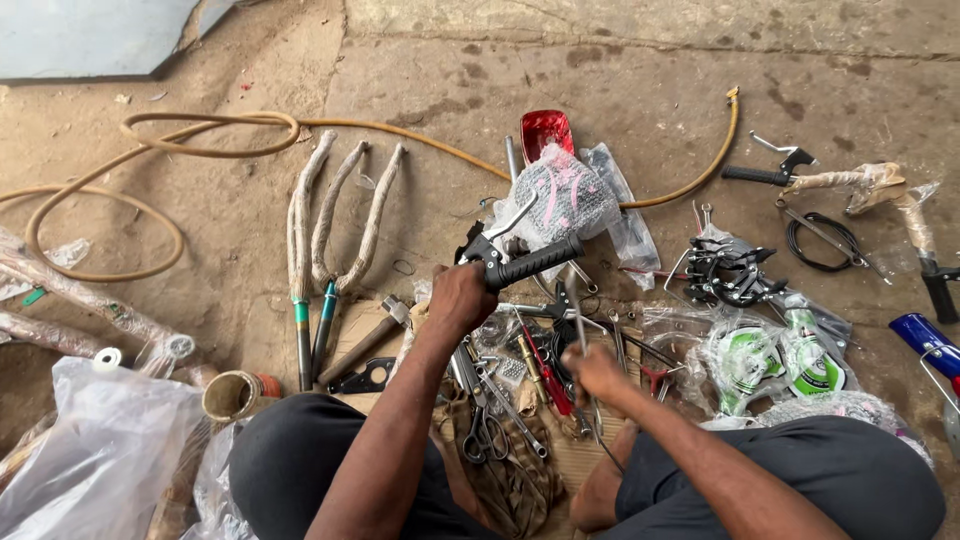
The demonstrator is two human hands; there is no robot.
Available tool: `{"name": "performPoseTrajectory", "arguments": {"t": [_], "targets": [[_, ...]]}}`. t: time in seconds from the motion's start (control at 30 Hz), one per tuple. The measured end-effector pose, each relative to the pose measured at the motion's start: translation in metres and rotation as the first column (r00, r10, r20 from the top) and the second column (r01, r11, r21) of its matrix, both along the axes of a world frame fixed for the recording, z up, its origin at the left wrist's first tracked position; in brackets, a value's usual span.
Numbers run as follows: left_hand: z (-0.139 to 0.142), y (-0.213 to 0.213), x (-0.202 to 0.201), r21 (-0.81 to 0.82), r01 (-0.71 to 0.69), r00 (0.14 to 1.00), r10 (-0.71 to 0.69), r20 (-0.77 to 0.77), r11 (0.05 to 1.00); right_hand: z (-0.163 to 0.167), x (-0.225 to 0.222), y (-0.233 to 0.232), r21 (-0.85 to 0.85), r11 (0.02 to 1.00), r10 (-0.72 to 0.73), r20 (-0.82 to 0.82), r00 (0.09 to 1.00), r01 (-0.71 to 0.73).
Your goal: The person sits on the floor and assembles bicycle handlebar components. They unwrap a handlebar grip, attach it to a brake lever assembly, and use a screwdriver and wrench to tighten the parts. They handle a cardboard box and various tools while working.
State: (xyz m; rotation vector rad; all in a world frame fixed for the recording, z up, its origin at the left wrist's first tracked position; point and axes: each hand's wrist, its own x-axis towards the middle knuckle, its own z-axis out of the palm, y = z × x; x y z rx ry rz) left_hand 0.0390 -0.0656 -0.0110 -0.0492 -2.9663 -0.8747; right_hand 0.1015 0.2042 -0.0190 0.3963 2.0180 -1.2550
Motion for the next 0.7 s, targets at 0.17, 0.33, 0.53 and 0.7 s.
{"name": "performPoseTrajectory", "arguments": {"t": [0.17, 0.33, 0.53, 0.7], "targets": [[-0.001, -0.009, -0.017, 0.101, -0.067, 0.997, 0.061, 0.053, 0.993, -0.025, 0.025, -0.001, 0.209, 0.851, 0.485, 0.041, 0.873, -0.482], [0.030, -0.036, -0.027, 0.210, -0.175, 0.983, 0.159, 0.091, 0.962, -0.023, 0.017, -0.003, 0.521, 0.498, 0.799, 0.036, 0.601, -0.694], [0.084, -0.047, -0.041, 0.569, -0.298, 0.910, 0.408, -0.074, 0.767, 0.011, 0.009, -0.032, 0.336, 0.654, 0.724, -0.017, 0.690, -0.678], [0.099, -0.057, -0.049, 0.827, -0.423, 0.760, 0.642, 0.102, 0.370, 0.049, 0.027, -0.039, 0.335, 0.592, 0.798, -0.117, 0.591, -0.733]]}}
